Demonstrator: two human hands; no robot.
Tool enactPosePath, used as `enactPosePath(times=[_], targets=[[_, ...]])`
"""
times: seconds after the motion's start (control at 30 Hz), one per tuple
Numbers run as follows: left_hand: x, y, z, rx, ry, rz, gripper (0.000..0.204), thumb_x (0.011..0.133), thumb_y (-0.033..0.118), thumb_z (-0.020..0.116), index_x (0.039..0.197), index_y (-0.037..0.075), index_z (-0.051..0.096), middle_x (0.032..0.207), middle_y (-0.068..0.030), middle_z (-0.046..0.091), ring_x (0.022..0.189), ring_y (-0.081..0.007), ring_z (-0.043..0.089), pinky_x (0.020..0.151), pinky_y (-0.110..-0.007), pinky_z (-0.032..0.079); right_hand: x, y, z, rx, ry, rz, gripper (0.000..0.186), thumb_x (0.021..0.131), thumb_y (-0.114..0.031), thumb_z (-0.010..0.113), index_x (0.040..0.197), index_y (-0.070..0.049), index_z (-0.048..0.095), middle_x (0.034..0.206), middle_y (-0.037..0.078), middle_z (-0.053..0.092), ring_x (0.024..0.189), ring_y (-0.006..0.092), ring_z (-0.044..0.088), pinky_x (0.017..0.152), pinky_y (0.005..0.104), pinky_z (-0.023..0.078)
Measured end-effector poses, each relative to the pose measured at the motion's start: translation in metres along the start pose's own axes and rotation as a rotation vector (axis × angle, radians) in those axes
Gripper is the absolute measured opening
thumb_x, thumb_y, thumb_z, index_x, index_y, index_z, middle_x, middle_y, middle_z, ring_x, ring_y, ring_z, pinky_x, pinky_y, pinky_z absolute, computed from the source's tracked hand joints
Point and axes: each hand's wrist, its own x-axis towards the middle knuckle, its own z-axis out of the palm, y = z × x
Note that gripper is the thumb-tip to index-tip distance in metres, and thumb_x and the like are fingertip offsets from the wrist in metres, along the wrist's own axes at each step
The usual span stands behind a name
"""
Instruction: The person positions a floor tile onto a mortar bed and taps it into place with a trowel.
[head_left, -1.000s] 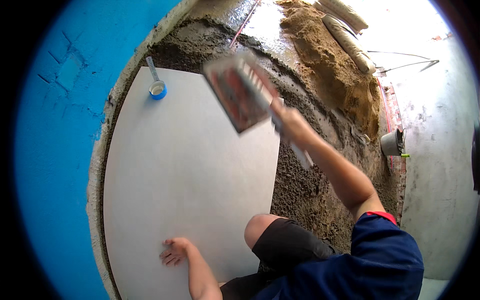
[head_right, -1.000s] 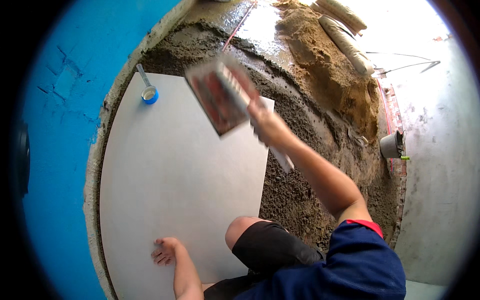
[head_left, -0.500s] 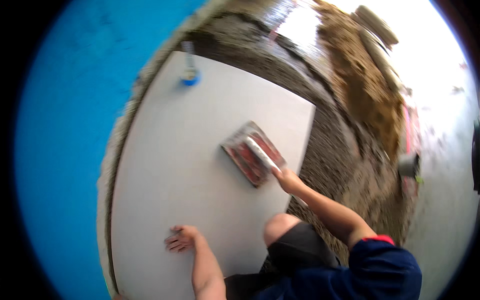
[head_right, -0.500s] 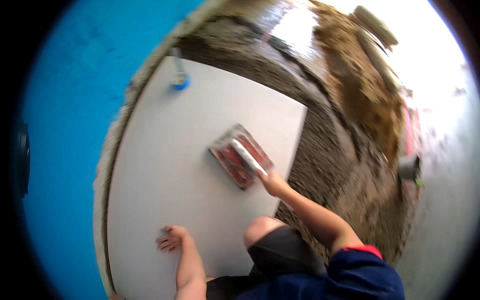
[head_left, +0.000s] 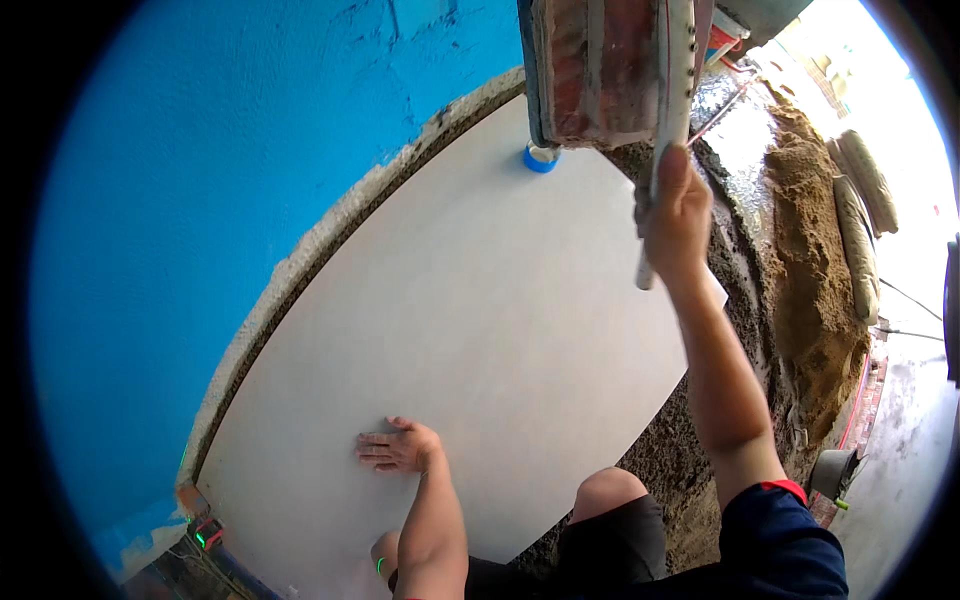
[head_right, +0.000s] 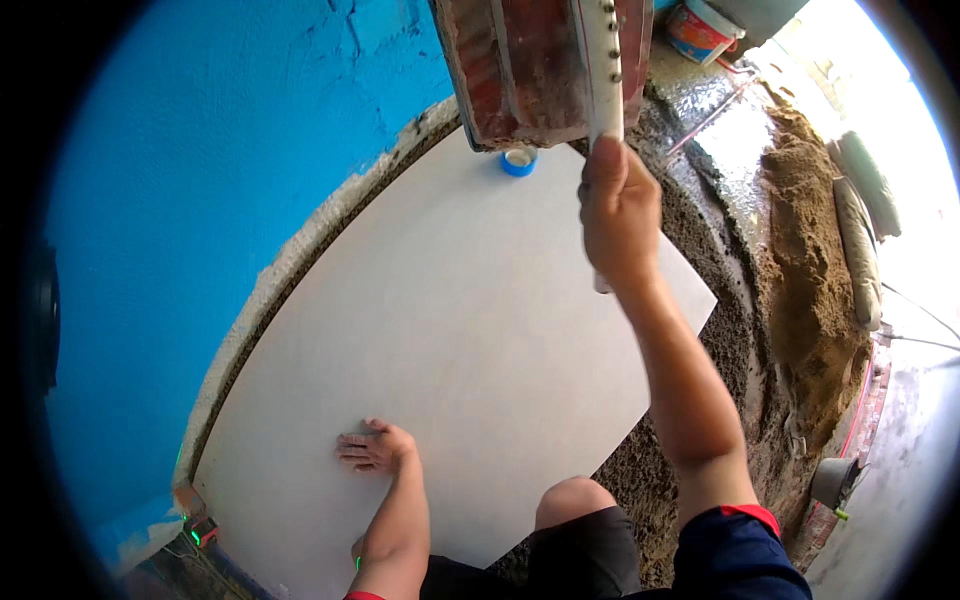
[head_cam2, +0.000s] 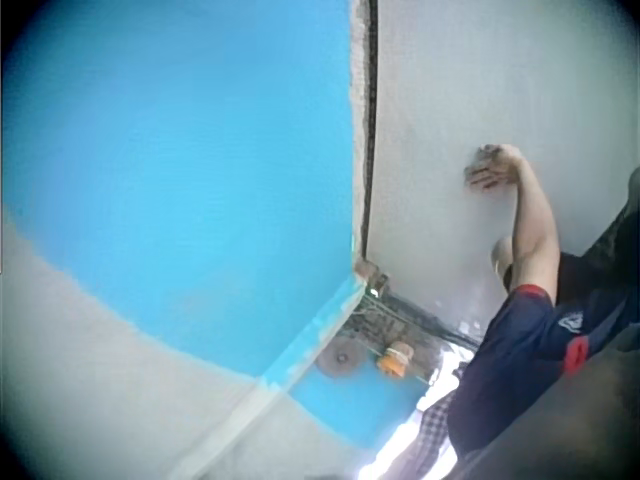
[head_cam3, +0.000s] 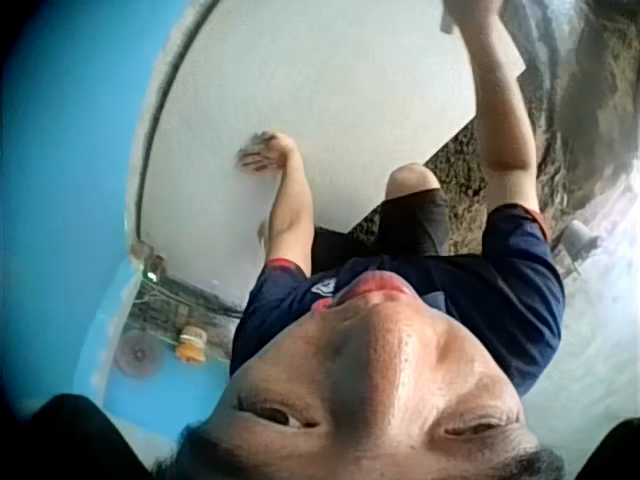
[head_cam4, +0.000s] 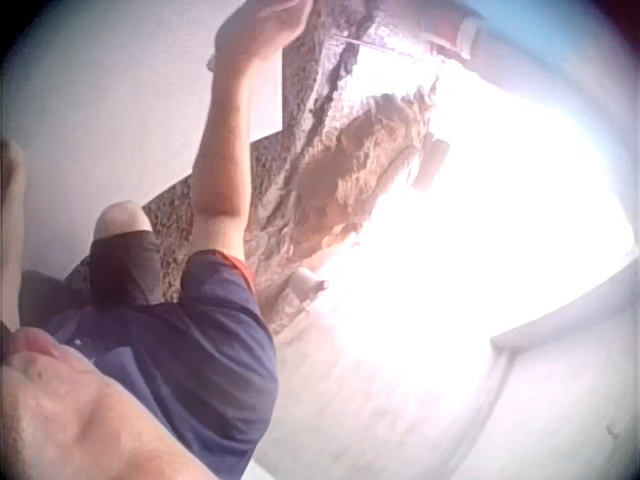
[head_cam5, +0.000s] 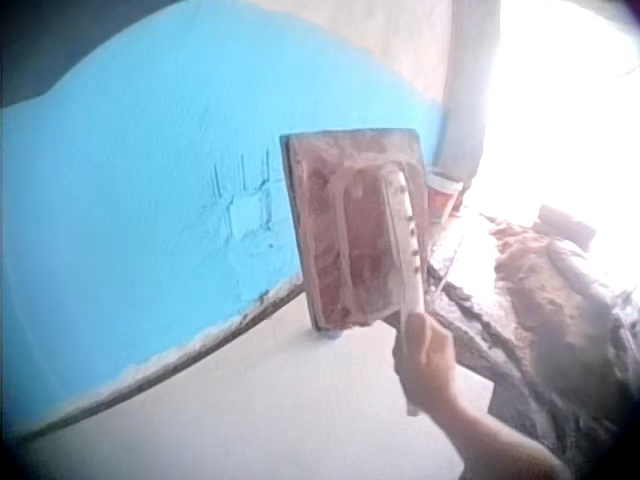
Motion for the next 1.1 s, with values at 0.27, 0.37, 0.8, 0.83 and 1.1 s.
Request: enactPosePath(times=[0.27,0.37,0.8,0.83,1.1], targets=[[-0.001,-0.002,-0.006,0.043,-0.043,0.019,0.078,0.098,0.053,0.027,0.155,0.002,0.009,0.161,-0.0233,0.005,0.149,-0.0393,0.006,0.118,-0.054,0.009,-0.086,0.090,0.070,-0.487,-0.663,0.943,0.066,0.098,-0.059,0.037,0.102,0.001,0.064,0.066,0.013,0.060,0.051,0.0258,0.060,0.045,0.0375,0.049],[-0.001,0.002,-0.010,-0.032,-0.036,0.017,0.079,0.098,0.053,0.026,0.155,0.001,0.008,0.161,-0.0231,0.004,0.149,-0.0386,0.004,0.118,-0.053,0.007,-0.056,0.046,0.055,-0.275,-0.637,0.944,0.058,0.098,-0.060,0.039,0.107,-0.005,0.056,0.060,0.002,0.049,0.046,0.0151,0.050,0.041,0.0331,0.044],[0.003,-0.002,-0.001,-0.034,-0.044,0.026,0.083,0.097,0.058,0.024,0.155,0.002,0.006,0.161,-0.0241,0.001,0.149,-0.0388,0.002,0.118,-0.054,0.006,-0.067,0.083,0.100,-0.534,-0.404,0.481,0.060,0.102,-0.050,0.034,0.082,0.001,0.059,0.063,0.016,0.061,0.059,0.0313,0.059,0.052,0.0413,0.049],[0.002,-0.002,-0.002,-0.022,-0.025,0.051,0.083,0.097,0.058,0.024,0.154,0.001,0.005,0.160,-0.0248,0.000,0.149,-0.0392,0.001,0.118,-0.054,0.006,-0.077,0.091,0.100,-0.600,-0.563,0.906,0.061,0.101,-0.053,0.036,0.085,0.000,0.061,0.061,0.014,0.059,0.057,0.0295,0.060,0.049,0.0407,0.049],[0.001,0.000,-0.007,0.000,-0.030,0.039,0.081,0.098,0.055,0.027,0.155,0.002,0.007,0.161,-0.0231,0.002,0.149,-0.0387,0.003,0.118,-0.054,0.006,-0.010,-0.014,0.053,-0.166,-0.535,0.773,0.063,0.095,-0.064,0.044,0.077,-0.006,0.057,0.058,0.001,0.051,0.045,0.0114,0.049,0.039,0.0321,0.041]])
